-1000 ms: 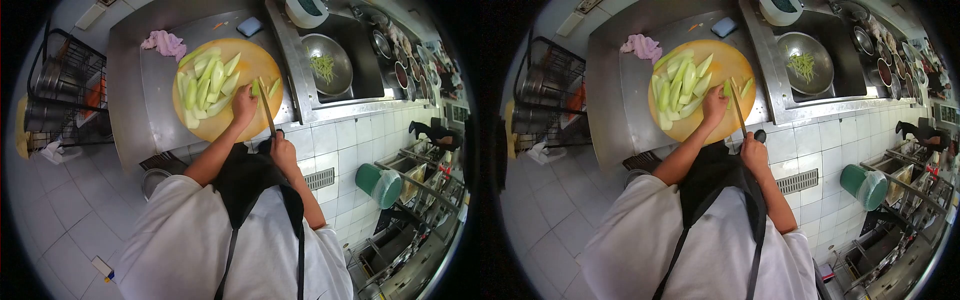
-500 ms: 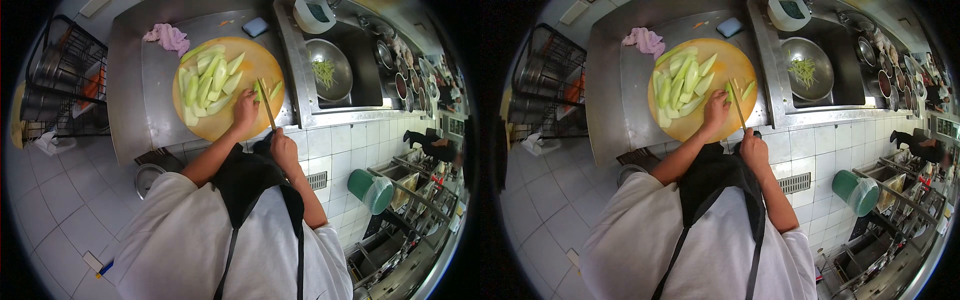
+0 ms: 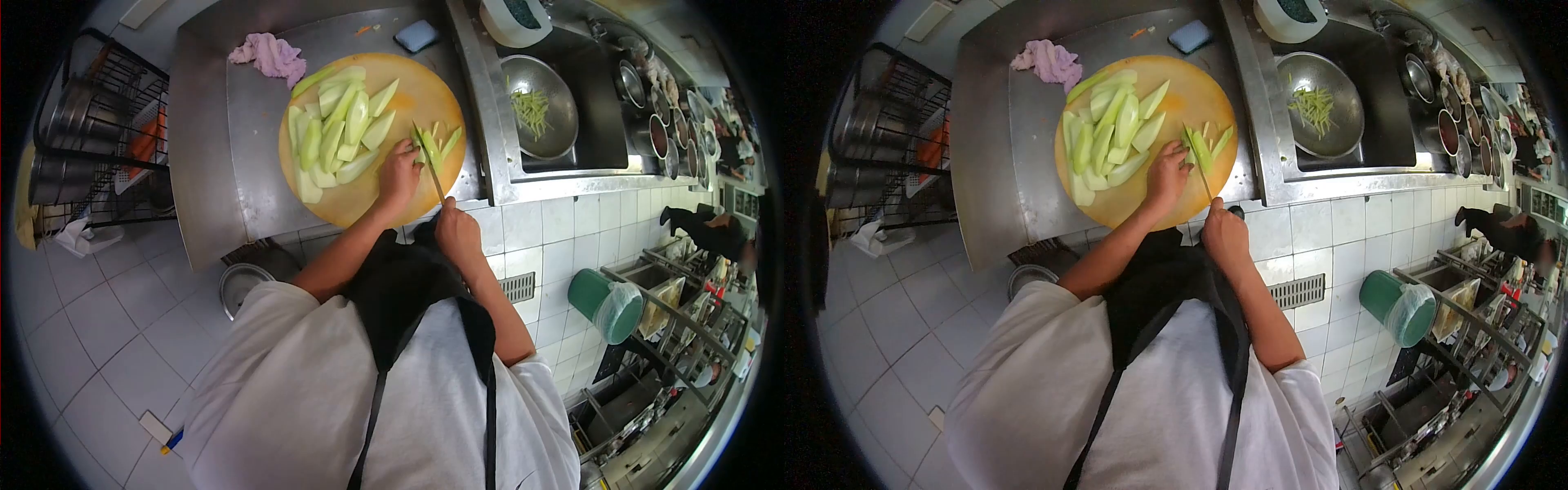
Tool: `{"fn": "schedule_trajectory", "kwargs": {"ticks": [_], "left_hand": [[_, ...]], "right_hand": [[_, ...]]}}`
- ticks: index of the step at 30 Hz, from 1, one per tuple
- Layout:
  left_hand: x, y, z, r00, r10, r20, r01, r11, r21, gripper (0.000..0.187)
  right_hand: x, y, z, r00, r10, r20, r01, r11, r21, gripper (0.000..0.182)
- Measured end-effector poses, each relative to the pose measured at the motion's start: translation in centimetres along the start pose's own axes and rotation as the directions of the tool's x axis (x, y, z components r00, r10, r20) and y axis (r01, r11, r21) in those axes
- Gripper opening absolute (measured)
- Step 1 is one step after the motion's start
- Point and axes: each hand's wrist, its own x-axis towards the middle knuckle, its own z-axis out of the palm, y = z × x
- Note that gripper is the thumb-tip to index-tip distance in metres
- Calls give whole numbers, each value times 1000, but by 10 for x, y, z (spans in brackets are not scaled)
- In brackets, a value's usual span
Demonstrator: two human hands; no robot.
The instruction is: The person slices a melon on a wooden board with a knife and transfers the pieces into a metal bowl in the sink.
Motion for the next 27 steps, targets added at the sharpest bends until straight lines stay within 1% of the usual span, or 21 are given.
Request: {"fn": "schedule_trajectory", "kwargs": {"ticks": [2, 4, 8, 11, 14, 17, 20, 23, 24, 25, 26, 27], "left_hand": [[0, 0, 1, 1000, 11, -6, -11, 999, 34, 44], [1, -1, 1, 1000, 13, -24, -13, 1000, 15, 44], [1, -10, 9, 1000, -19, -22, 17, 997, -76, 44], [2, -7, 9, 999, -17, -40, 17, 1000, 5, 44], [5, 6, -1, 986, -169, 12, 169, 968, -184, 44], [12, -3, 6, 991, -95, -91, 84, 990, -115, 45], [34, -5, 7, 988, -34, -151, 43, 997, 58, 43], [58, -11, 5, 972, -236, -1, 236, 972, 7, 46], [63, -9, 0, 965, -262, -5, 262, 965, -17, 45], [61, -5, -2, 981, -159, -111, 165, 985, 52, 44], [57, -1, -4, 977, -45, -209, 74, 989, 130, 43], [52, 7, -10, 952, 75, -296, -10, 977, 215, 42]], "right_hand": [[0, -2, -3, 1000, 2, -18, -2, 1000, -7, 8], [-1, -3, -7, 999, 15, -47, -15, 1000, 10, 7], [-8, 6, -15, 992, 46, -116, -41, 998, 48, 11], [-16, 17, -12, 990, 66, -127, -63, 998, 29, 16], [-25, 28, -4, 989, 82, -123, -82, 997, 7, 17], [-35, 34, 4, 990, 87, -115, -86, 996, 11, 16], [-44, 39, 12, 991, 73, -113, -69, 997, 32, 16], [-50, 41, 20, 993, 65, -98, -59, 997, 55, 16], [-51, 40, 21, 994, 66, -91, -60, 996, 64, 16], [-53, 39, 21, 993, 71, -95, -62, 994, 95, 16], [-54, 38, 21, 992, 76, -99, -63, 990, 126, 17], [-55, 37, 21, 991, 80, -104, -63, 986, 156, 17]]}}
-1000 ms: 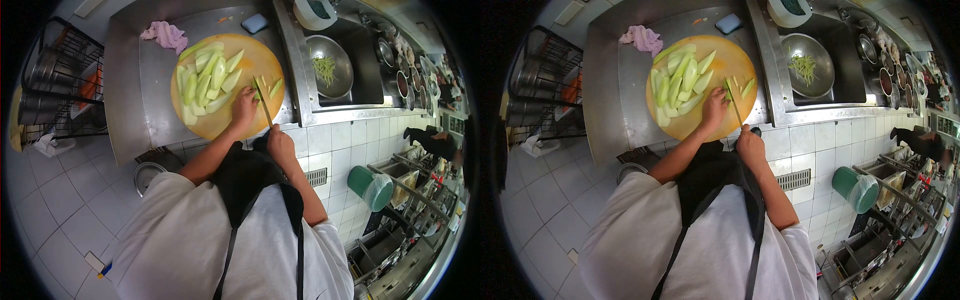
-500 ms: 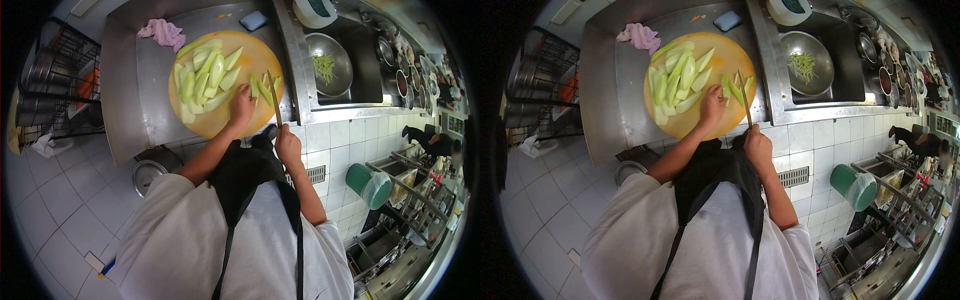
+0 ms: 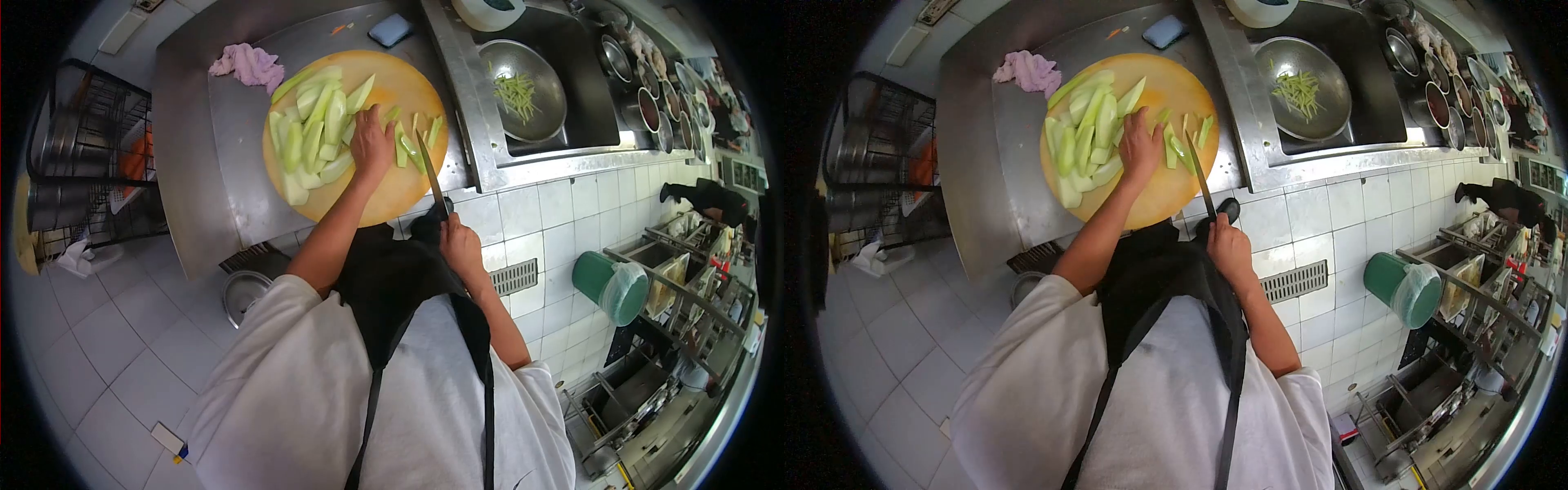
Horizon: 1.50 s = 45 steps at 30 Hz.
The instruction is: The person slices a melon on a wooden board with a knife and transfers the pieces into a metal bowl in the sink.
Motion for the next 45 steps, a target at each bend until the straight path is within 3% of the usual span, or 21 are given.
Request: {"fn": "schedule_trajectory", "kwargs": {"ticks": [5, 14, 26, 29, 32, 45], "left_hand": [[-46, 10, -14, 952, 42, 302, -45, 999, 3, 43], [-36, 4, -2, 948, 54, 314, -30, 996, -78, 46], [-35, -2, -20, 923, -26, 384, -18, 994, 110, 44], [-36, 6, -34, 954, 191, 229, -218, 971, 99, 36], [-50, 3, -22, 911, 303, 278, -288, 953, -95, 28], [-50, 8, -22, 901, 330, 280, -319, 944, -86, 25]], "right_hand": [[2, 4, 2, 998, 42, -44, -42, 999, 1, 17], [26, 7, -5, 995, -22, -97, 20, 1000, -14, 16], [-2, -7, 3, 997, 56, -55, -58, 998, -30, 17], [-8, -5, 5, 999, 27, -22, -27, 999, -30, 16], [-9, -9, 6, 1000, 10, -28, -11, 999, -35, 15], [2, -24, -11, 999, -38, -25, 34, 989, -144, 10]]}}
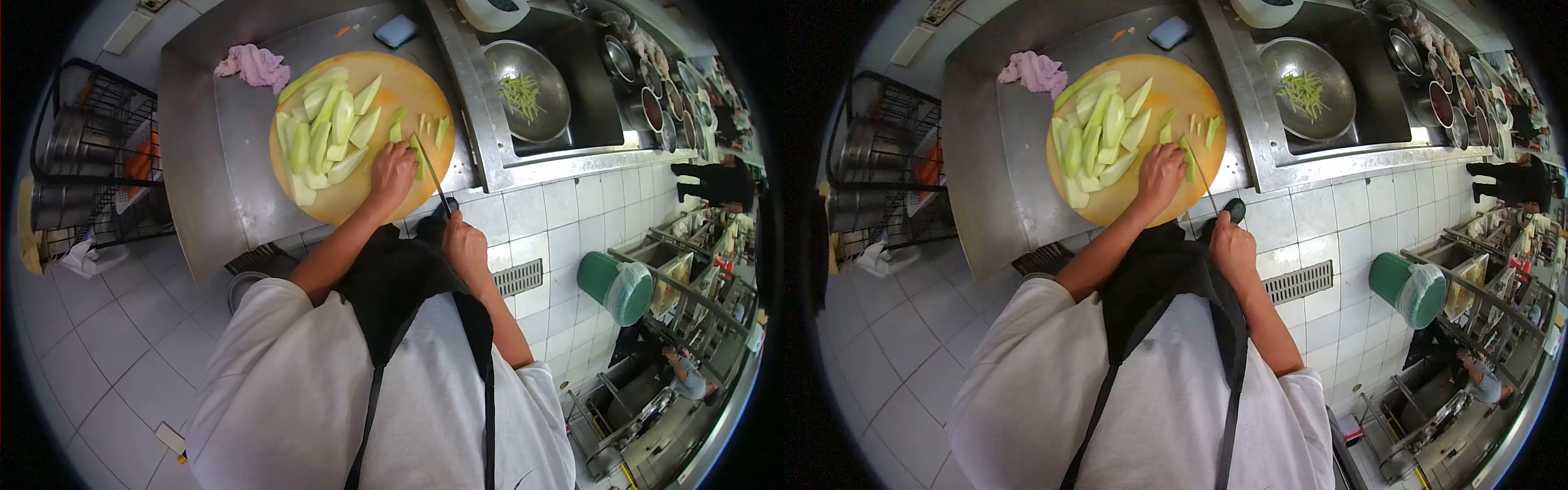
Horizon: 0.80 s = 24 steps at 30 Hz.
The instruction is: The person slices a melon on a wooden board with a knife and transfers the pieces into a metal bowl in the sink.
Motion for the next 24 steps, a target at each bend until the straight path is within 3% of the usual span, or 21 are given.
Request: {"fn": "schedule_trajectory", "kwargs": {"ticks": [9, 15, 24], "left_hand": [[-2, -3, 0, 999, 31, -19, -31, 999, -3, 30], [-10, -2, 1, 999, 32, 9, -33, 999, 24, 33], [-13, 3, -8, 1000, 12, 27, -12, 1000, 22, 32]], "right_hand": [[17, 1, 22, 990, 58, 130, -48, 996, -77, 8], [54, 8, 33, 995, 5, 98, -6, 1000, 10, 7], [26, 6, 17, 996, -9, 88, 12, 1000, -29, 6]]}}
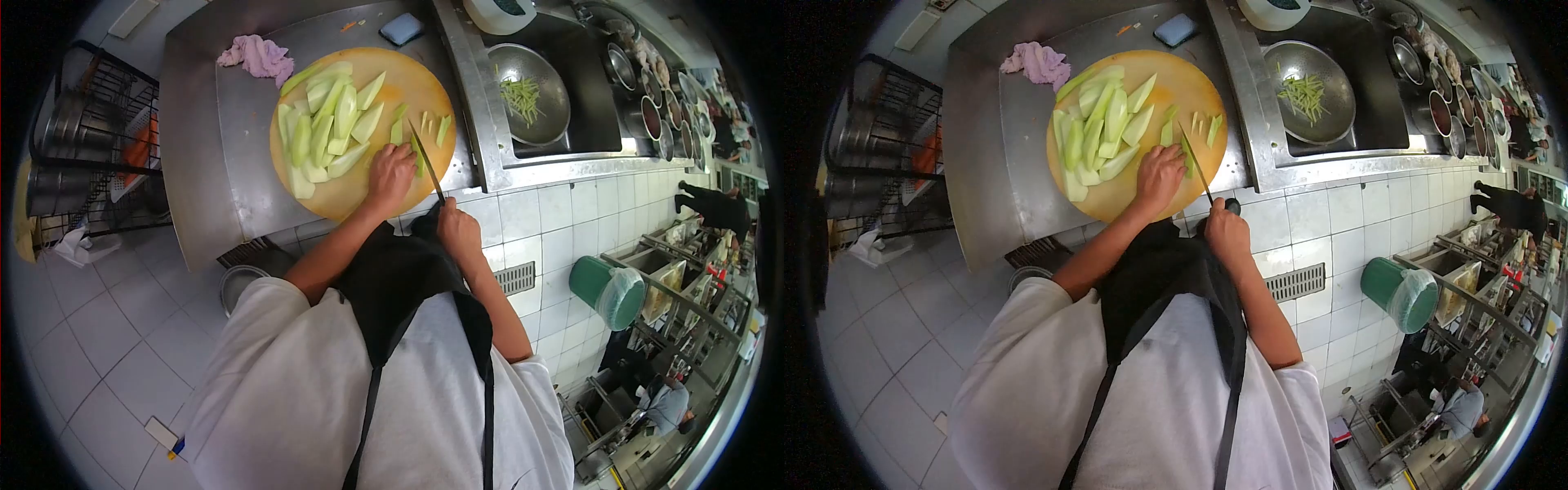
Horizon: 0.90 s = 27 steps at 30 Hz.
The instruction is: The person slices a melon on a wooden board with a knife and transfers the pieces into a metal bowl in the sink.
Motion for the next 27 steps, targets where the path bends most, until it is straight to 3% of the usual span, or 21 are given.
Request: {"fn": "schedule_trajectory", "kwargs": {"ticks": [11, 18, 21, 27], "left_hand": [[-6, -8, 16, 999, 44, -33, -43, 999, 16, 22], [-17, 8, 2, 999, 50, -21, -51, 999, -16, 32], [-18, 4, 4, 997, 67, -26, -66, 997, 25, 36], [3, -5, 7, 994, 91, -56, -89, 995, 43, 35]], "right_hand": [[6, -3, 18, 997, 47, 54, -45, 998, -35, 9], [37, -3, 14, 997, 48, 63, -51, 998, 46, 13], [27, 9, 19, 999, 25, 23, -29, 981, 192, 16], [23, 11, 12, 997, -12, -70, 20, 992, 121, 17]]}}
